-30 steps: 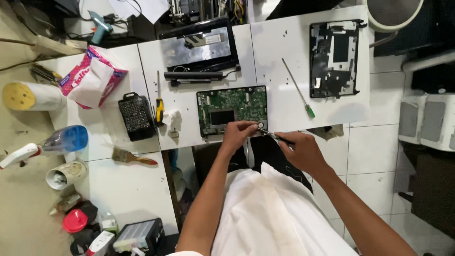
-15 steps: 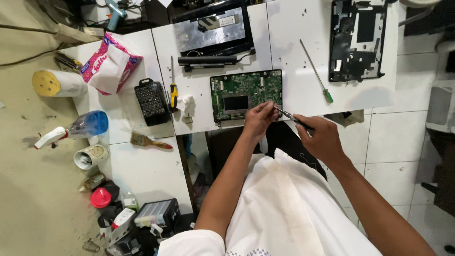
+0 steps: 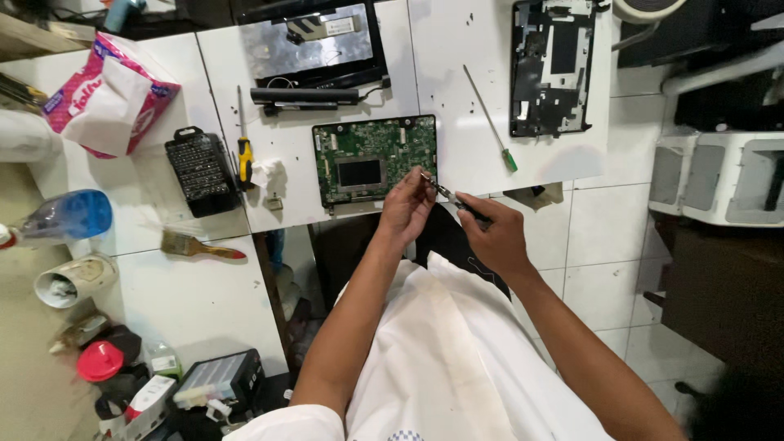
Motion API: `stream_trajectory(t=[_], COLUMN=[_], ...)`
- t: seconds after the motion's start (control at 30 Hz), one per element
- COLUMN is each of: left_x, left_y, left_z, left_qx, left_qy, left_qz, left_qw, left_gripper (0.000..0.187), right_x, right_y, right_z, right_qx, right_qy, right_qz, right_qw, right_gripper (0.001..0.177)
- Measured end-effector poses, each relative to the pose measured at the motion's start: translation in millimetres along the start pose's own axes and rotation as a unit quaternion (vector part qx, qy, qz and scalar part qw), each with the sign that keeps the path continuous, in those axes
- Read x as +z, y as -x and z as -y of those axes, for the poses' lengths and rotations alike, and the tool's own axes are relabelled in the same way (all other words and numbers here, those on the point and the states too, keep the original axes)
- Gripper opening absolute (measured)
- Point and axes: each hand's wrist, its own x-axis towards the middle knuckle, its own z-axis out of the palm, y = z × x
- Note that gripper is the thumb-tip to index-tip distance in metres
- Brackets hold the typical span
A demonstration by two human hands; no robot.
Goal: The person uses a screwdriver to remove screws from a circuit board placed on a white workbench. They carefully unscrew multiple fasteners, place them on the table, and continue working on the board throughout the clip.
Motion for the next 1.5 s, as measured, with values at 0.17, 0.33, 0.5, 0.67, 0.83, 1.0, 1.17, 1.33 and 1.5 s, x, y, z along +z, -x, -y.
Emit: stream_trajectory(t=[0.17,0.33,0.5,0.67,0.83,1.0,1.17,1.33,1.5], left_x=[11,12,0,-12,-17,4,17,23,36], left_y=[4,6,-6,-3,-15,-5,2,4,9], left_z=[0,1,-2,-12,-23,-34,-37,-37,-37], left_qx=[0.005,0.007,-0.023,-0.058,-0.070,-0.058,-0.052,-0.050,-0.053], left_qy=[0.001,-0.005,-0.027,-0.082,-0.145,-0.160,-0.169,-0.182,-0.175], left_qz=[0.004,0.007,-0.006,-0.020,-0.035,-0.039,-0.033,-0.026,-0.015], left_qw=[1.000,1.000,0.999,0.995,0.986,0.985,0.984,0.982,0.983], left_gripper=[0.009,0.010,0.013,0.018,0.025,0.028,0.031,0.036,0.039], right_x=[-1,-2,-2,-9,-6,-5,-7,-9,-13], right_y=[3,5,5,6,-2,3,2,3,2], right_z=[0,4,11,2,3,10,4,1,-1], right_qx=[0.007,-0.012,-0.100,-0.110,-0.045,-0.074,-0.090,-0.086,-0.089], right_qy=[-0.001,0.026,0.194,0.215,0.109,0.150,0.119,0.077,0.075], right_qz=[-0.002,-0.007,-0.010,0.016,0.026,0.015,0.006,-0.012,-0.017], right_qw=[1.000,1.000,0.976,0.970,0.993,0.986,0.989,0.993,0.993], right_gripper=[0.031,0.033,0.029,0.028,0.028,0.028,0.030,0.030,0.031])
